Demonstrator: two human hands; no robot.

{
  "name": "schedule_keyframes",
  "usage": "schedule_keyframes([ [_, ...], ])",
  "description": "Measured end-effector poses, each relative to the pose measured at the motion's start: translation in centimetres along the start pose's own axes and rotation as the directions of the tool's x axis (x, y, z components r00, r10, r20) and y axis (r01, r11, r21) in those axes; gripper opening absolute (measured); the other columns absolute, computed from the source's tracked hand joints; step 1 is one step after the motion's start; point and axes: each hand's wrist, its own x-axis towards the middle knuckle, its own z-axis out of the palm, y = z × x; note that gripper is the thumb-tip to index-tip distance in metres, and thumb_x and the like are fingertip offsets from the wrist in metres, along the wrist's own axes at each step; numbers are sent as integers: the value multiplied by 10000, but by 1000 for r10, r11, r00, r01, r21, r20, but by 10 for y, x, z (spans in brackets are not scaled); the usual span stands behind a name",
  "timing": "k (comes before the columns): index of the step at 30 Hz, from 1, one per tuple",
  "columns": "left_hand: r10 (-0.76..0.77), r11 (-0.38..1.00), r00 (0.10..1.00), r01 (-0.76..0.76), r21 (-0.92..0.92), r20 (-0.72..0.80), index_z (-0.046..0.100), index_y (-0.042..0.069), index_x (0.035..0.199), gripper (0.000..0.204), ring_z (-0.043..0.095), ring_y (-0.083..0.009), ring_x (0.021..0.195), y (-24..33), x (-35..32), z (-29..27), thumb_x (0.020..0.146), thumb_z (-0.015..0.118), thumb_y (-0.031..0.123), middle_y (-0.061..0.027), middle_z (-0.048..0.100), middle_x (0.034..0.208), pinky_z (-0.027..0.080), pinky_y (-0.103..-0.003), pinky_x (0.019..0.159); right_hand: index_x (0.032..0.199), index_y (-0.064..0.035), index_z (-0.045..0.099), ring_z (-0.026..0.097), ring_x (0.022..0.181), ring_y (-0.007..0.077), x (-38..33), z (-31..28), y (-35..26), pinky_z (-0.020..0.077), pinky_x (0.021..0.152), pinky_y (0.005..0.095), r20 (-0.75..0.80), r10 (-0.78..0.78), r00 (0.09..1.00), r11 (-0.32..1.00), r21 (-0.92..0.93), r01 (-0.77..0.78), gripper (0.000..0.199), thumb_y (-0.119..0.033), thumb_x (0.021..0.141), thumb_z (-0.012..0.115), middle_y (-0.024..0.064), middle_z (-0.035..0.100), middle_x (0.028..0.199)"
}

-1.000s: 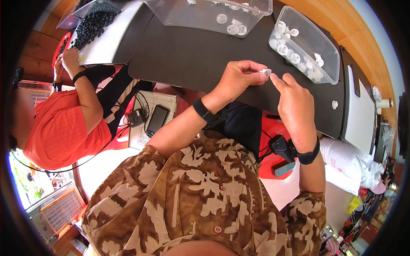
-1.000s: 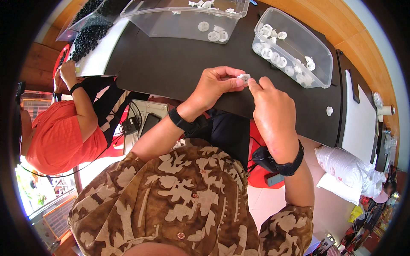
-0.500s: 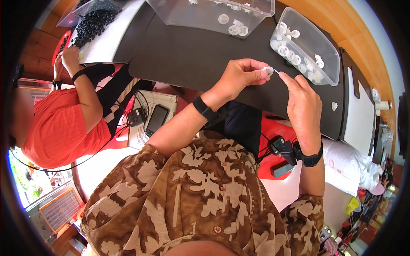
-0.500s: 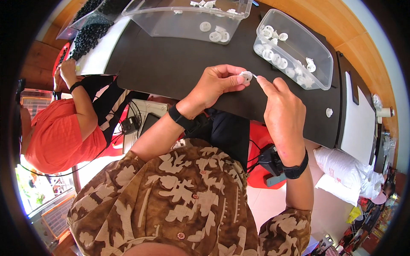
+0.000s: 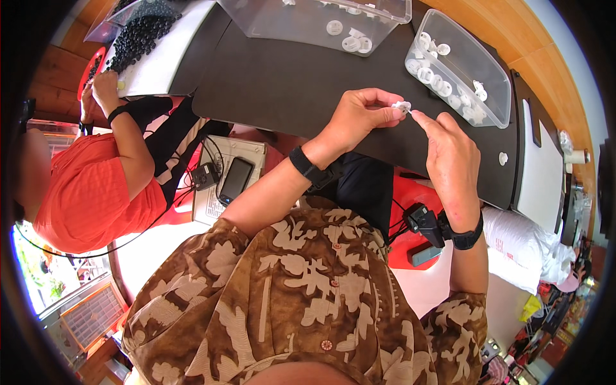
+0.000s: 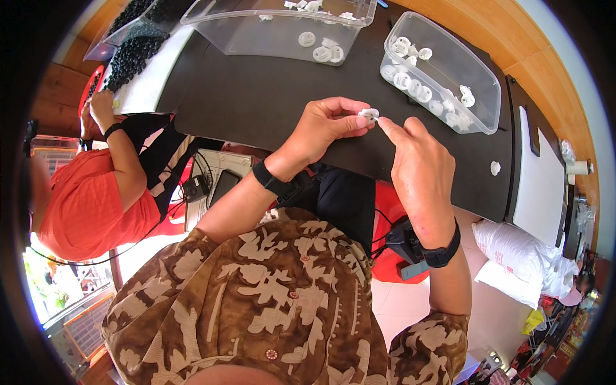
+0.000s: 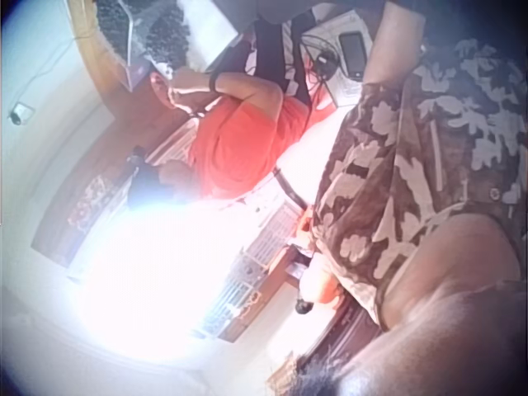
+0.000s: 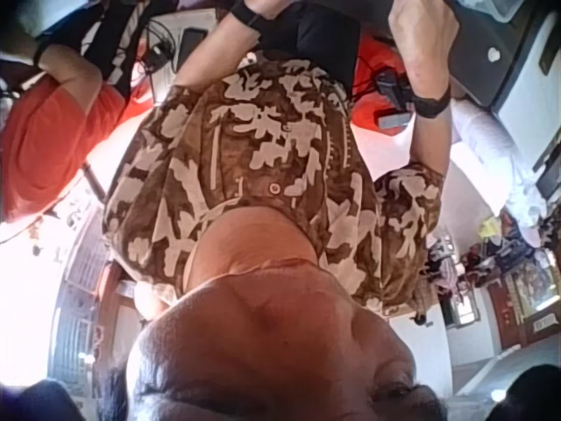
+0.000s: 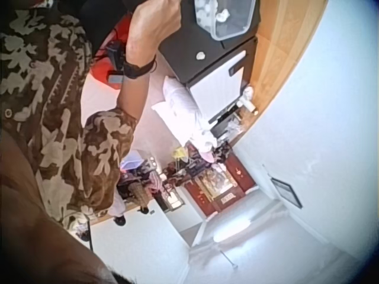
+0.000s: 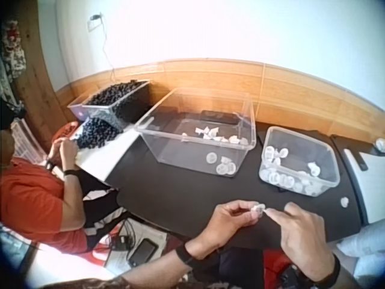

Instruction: Assembling small white plastic components using a metal pin tool.

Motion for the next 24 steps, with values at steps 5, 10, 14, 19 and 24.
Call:
schedule_keyframes([
  [5, 13, 1000, 1000, -13, 8, -5, 640, -14, 1047, 204, 650, -166, 935, -1, 0, 0, 855, 672, 48, -93, 666, 1013, 553, -279, 839, 1090, -158, 680, 595, 687, 290, 0, 1, 0, 487, 586, 395, 5, -1, 1000, 1000, -15, 1, 359, 8, 794, 561, 86, 511, 794],
  [10, 5, 1000, 1000, -4, 18, -12, 639, -15, 1051, 207, 649, -162, 932, 0, -1, 1, 854, 671, 43, -92, 665, 1016, 554, -276, 836, 1093, -154, 678, 597, 693, 293, 0, 1, -1, 490, 592, 400, 7, 6, 1000, 1000, -24, -6, 362, 11, 794, 557, 90, 510, 793],
  [14, 6, 1000, 1000, -6, 28, -14, 638, -15, 1055, 208, 648, -162, 935, -1, -1, 1, 858, 667, 43, -93, 663, 1021, 554, -274, 835, 1094, -152, 677, 596, 692, 294, -1, 0, -2, 491, 596, 400, 1, 14, 1000, 1000, -12, -14, 361, 11, 796, 552, 92, 509, 793],
  [19, 3, 1000, 1000, -2, 27, -19, 635, -16, 1063, 213, 649, -161, 936, 0, -1, 1, 861, 664, 46, -94, 664, 1022, 554, -273, 832, 1091, -146, 676, 595, 689, 294, 0, 0, -2, 489, 595, 400, 4, -1, 1000, 1000, -12, 1, 358, 11, 796, 547, 92, 508, 789],
  [24, 4, 999, 1000, -3, 33, -16, 634, -18, 1064, 217, 649, -160, 937, 0, -2, 1, 861, 666, 49, -94, 665, 1022, 554, -272, 829, 1082, -144, 680, 597, 689, 289, 0, 1, -3, 488, 594, 399, -1, -6, 1000, 1000, -21, 6, 351, 10, 797, 547, 90, 507, 784],
])
